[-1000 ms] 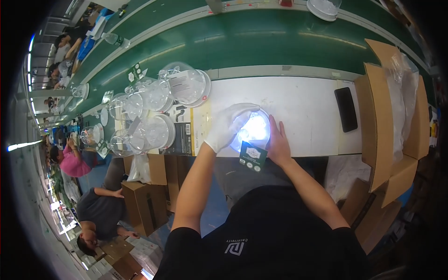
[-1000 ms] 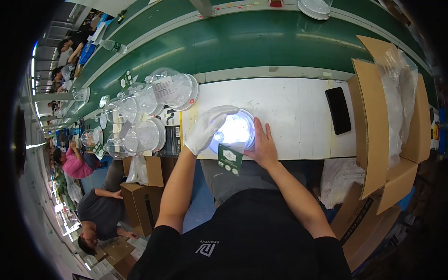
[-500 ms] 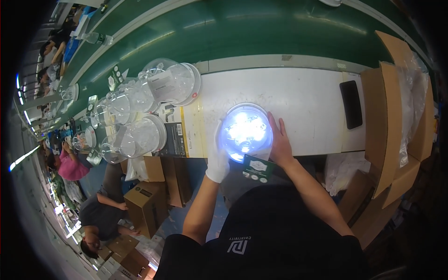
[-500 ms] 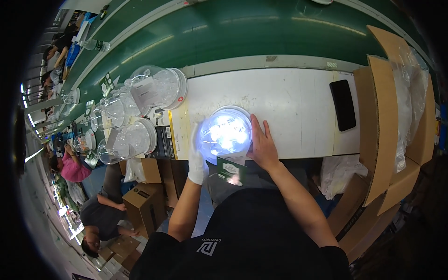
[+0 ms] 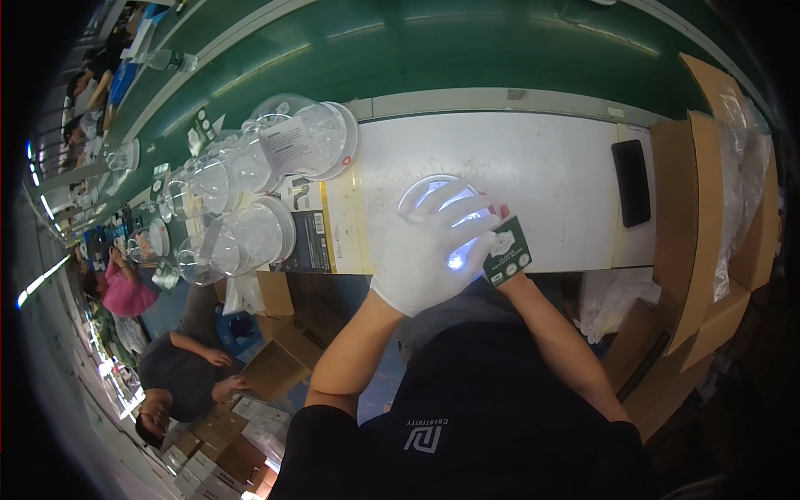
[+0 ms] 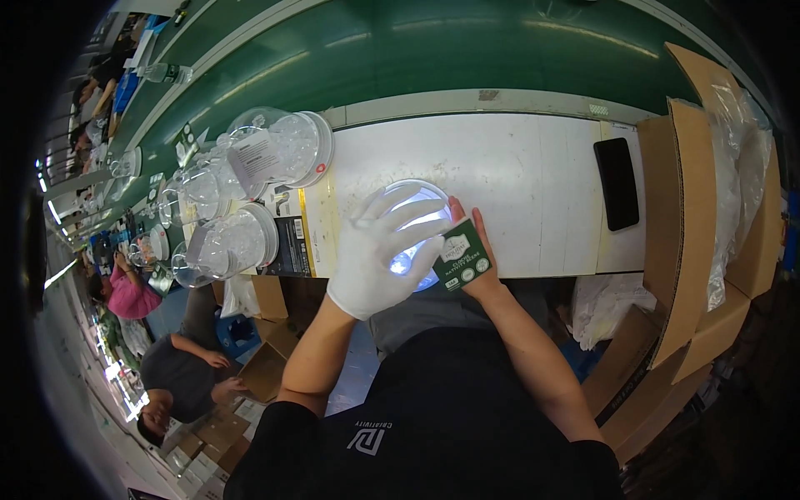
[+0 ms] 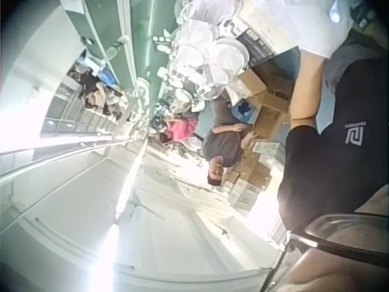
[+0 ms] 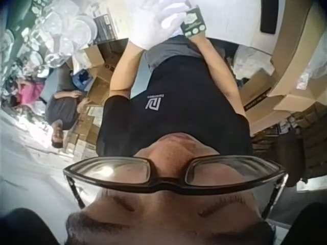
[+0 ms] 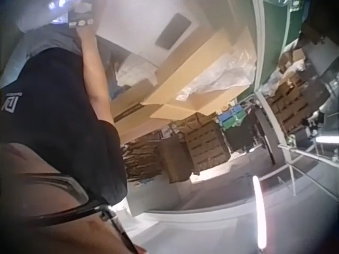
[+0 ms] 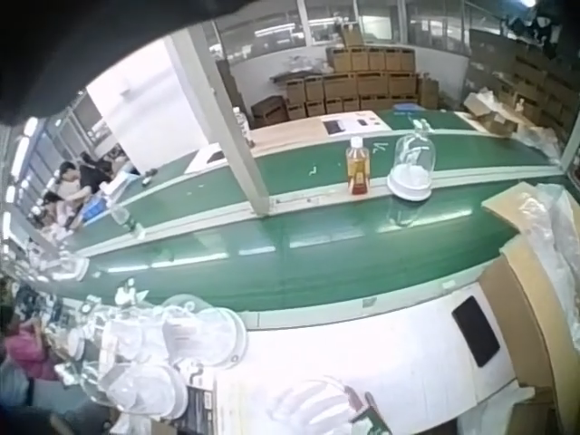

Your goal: The worker packages decorative nativity scene light fixtures into cardboard boxes at an industrial assembly line.

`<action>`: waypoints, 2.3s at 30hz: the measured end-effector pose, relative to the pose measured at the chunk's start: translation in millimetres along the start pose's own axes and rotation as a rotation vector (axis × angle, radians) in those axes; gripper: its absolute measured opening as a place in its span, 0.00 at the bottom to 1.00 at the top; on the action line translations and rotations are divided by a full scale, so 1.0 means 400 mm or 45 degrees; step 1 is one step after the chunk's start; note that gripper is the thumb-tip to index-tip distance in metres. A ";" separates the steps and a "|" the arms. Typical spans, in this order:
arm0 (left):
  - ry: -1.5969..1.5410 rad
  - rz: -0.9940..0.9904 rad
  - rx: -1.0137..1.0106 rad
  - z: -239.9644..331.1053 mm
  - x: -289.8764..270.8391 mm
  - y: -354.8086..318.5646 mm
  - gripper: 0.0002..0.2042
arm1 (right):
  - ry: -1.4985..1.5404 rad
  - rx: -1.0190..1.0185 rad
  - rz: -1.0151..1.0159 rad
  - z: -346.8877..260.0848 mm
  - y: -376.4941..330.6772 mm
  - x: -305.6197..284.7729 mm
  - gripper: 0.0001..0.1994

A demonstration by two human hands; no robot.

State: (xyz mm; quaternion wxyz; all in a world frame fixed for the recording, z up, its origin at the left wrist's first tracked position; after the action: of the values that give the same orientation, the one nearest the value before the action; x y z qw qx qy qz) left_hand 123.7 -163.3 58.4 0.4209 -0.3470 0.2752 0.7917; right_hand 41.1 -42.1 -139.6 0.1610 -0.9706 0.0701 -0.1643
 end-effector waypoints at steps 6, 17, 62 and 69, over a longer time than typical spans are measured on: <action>0.019 0.583 -0.302 -0.063 -0.008 -0.159 0.14 | -1.502 -0.487 0.057 -0.033 -0.017 0.010 0.53; -1.144 1.184 -0.782 -0.112 -0.057 -0.481 0.19 | 0.282 0.125 0.246 -0.004 0.031 0.164 0.25; -0.286 0.864 -0.685 0.116 0.045 -0.477 0.11 | -0.174 -0.118 0.791 -0.170 -0.117 0.028 0.26; -0.724 0.914 -0.949 0.019 -0.037 -0.217 0.08 | -0.048 -0.247 0.995 -0.177 -0.046 -0.143 0.23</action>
State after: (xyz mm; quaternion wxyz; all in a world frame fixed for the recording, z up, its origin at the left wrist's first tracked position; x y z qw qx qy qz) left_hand 201.8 -122.0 62.3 0.0335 -0.1309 -0.0450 0.9898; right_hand -35.0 -34.7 -86.9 0.1203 -0.8843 0.4463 -0.0655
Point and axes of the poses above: each hand's wrist, its own y-axis towards the middle knuckle, its own x-axis out of the palm, z = x × y, the point moved 4 cm from there along y, towards the middle knuckle, and after that the axes turned 3 degrees about y, right-handed, at the moved point
